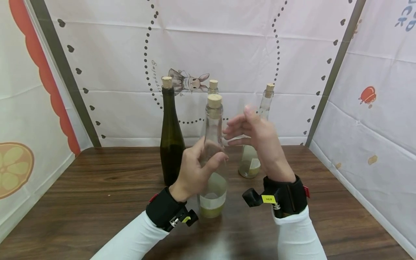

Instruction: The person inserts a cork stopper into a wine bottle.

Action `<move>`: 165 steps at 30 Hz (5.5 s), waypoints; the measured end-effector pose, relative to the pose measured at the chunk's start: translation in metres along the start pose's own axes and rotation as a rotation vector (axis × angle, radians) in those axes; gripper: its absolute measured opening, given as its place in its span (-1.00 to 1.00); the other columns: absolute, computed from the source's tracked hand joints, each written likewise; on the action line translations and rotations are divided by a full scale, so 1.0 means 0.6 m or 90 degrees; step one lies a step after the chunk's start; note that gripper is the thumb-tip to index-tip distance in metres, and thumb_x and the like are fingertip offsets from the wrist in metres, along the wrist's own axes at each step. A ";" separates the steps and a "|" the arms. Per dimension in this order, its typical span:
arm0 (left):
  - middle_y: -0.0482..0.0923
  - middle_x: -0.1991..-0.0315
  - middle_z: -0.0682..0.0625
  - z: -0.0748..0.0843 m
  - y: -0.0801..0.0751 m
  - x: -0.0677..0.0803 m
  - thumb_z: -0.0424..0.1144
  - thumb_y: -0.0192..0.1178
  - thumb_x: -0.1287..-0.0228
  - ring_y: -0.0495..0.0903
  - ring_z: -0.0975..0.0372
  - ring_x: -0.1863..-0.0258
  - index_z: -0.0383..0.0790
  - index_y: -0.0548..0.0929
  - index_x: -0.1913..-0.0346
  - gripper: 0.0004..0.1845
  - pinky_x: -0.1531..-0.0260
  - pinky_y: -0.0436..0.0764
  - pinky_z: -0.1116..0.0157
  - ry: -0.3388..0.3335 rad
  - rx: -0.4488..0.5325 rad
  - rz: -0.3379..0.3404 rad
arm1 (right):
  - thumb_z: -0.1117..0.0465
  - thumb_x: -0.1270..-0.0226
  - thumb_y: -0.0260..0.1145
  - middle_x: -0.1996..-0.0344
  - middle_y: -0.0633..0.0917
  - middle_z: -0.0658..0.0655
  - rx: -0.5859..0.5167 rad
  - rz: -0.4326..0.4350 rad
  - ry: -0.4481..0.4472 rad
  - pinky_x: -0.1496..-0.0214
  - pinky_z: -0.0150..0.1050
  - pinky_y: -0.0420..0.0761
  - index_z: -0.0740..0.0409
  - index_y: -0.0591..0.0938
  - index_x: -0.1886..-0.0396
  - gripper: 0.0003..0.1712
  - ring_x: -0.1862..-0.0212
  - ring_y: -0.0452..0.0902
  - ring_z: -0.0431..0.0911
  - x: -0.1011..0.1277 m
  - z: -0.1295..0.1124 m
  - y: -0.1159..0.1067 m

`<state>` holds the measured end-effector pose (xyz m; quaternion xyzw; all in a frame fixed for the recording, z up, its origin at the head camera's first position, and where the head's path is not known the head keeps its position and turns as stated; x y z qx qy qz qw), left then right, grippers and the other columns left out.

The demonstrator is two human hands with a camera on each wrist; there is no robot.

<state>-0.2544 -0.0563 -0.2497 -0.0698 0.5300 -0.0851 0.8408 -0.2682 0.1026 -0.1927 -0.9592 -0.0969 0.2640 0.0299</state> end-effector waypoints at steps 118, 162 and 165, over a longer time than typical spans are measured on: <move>0.69 0.28 -0.29 -0.171 -0.330 0.024 0.00 0.24 -0.50 0.49 0.37 0.38 -0.44 0.65 0.09 -0.55 0.29 0.43 0.50 -0.189 -0.406 0.256 | -0.16 -0.62 0.25 -0.10 0.66 0.19 0.542 -0.171 0.200 -0.12 0.15 0.62 0.22 0.68 -0.15 -0.47 -0.13 0.64 0.11 0.032 0.199 -0.067; 0.34 -0.54 -0.20 -0.112 -0.401 0.080 0.14 0.08 -0.42 0.30 -0.11 -0.51 -0.22 0.32 -0.57 -0.21 -0.45 0.17 -0.19 -0.230 -0.402 0.245 | -0.09 -0.62 0.27 -0.25 0.66 0.35 0.589 -0.198 0.159 -0.26 0.19 0.57 0.36 0.55 -0.36 -0.35 -0.26 0.61 0.23 0.047 0.242 -0.034; 0.35 -0.53 -0.25 -0.090 -0.383 0.083 0.10 0.14 -0.38 0.35 -0.20 -0.46 -0.25 0.37 -0.56 -0.21 -0.31 0.28 -0.30 -0.204 -0.446 0.229 | -0.08 -0.63 0.28 -0.34 0.58 0.40 0.611 -0.205 0.155 -0.35 0.20 0.49 0.42 0.46 -0.45 -0.27 -0.37 0.51 0.27 0.055 0.257 -0.028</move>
Point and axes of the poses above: each hand's wrist, its own x-axis away from the middle knuckle, its own y-axis out of the palm, z = x × y, the point moved 7 cm from there along -x, towards the middle knuckle
